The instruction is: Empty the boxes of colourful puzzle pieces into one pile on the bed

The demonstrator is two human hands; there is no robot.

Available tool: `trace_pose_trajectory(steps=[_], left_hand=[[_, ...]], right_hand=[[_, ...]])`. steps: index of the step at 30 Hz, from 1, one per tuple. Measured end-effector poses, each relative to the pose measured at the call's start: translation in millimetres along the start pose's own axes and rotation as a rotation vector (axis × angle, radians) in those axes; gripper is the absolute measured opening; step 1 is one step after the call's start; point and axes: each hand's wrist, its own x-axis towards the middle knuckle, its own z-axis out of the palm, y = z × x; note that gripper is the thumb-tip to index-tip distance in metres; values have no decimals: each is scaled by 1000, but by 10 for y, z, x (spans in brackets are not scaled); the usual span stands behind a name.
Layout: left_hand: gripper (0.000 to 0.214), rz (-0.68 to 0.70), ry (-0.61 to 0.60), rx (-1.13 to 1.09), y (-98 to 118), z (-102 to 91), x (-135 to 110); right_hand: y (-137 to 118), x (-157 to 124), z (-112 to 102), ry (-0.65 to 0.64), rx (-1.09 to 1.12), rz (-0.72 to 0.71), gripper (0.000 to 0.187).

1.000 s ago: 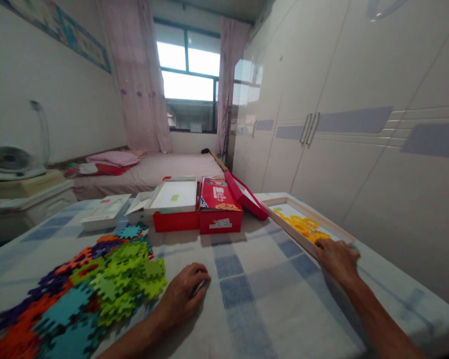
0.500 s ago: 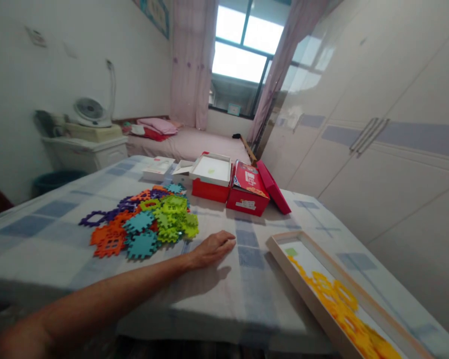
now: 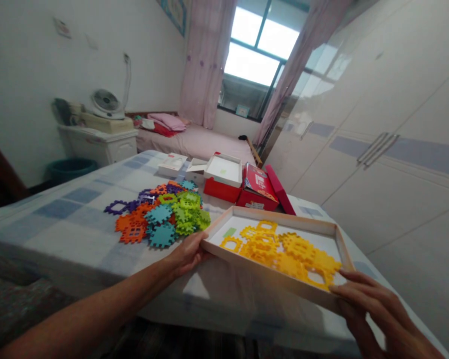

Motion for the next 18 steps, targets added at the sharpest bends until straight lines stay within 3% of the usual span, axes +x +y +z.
trace_pose_trajectory(steps=[2,5,9,13,18], left_hand=[[23,68,4,-19,-2,-36,-50],[27,134,14,-103,22,-65,-103],[32,139,7,-254,116,-86,-141],[34,81,-49,-398,168,-94,-152],[33,75,-112,-566,193,-83,-137]], right_hand=[[-161,367,51,98,15,-5,41],[-553,860,191,139,74,-16,38],[-974,1395,377,238,129,-83,24],[-1211,1907,498,270,117,-166,9],[-1578,2485,625,235,143,-323,11]])
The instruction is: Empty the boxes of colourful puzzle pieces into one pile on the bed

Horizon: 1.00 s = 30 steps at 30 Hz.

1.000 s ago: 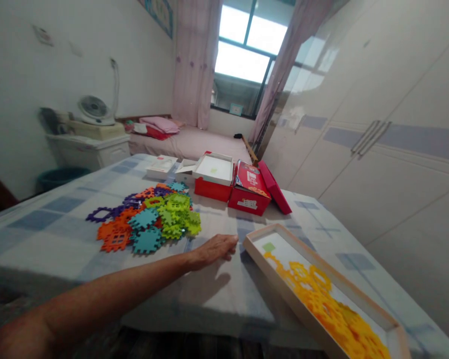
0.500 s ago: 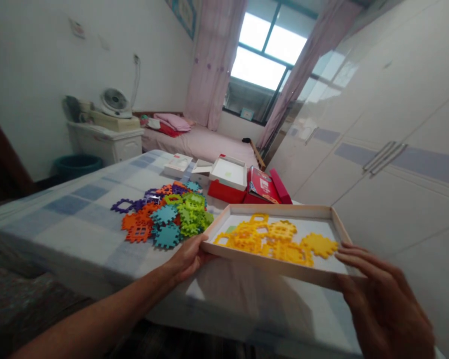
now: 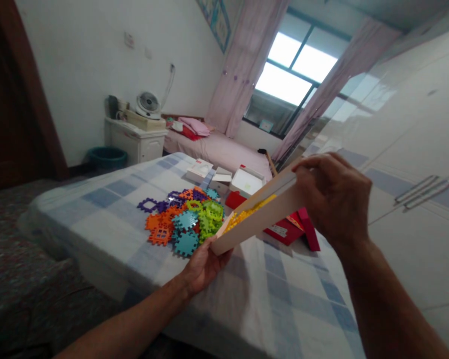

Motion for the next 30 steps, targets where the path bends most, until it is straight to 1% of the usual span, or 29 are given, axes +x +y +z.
trace_pose_trajectory(steps=[4,6,9,12,14,17,19,22,24,26,30], left_hand=[[29,53,-130,-89,20,33,34],[27,54,-138,-124,7,16,60],[28,-16,-132,-150,-36,-48,90],[28,-54,-144,-143,-57,-78,83],[29,-58,-131,-138,-49,-52,59],[32,-28,-137,-108,-38,8,31],[33,-13,-137,-111,-55,22,37],[33,-66,-109,-135,-111,-2,66],[34,-99,-103,-122,-135,-13,78],[34,-92,-117,-107,-134,4,75],[29,-78,-179,-90,-98,68,67]], right_hand=[[-169,367,170,-26,8,-118,14],[-217,485,249,-74,-2,-180,15],[-219,574,380,-189,17,-234,16],[-201,595,455,-216,44,-230,16],[-225,600,442,-211,56,-224,15],[-313,610,373,-150,41,-226,15],[-361,614,353,-129,23,-260,16],[-362,611,378,-185,37,-303,17],[-347,610,376,-207,38,-286,17],[-360,611,321,-187,21,-268,17],[-418,569,127,-101,-58,-270,17]])
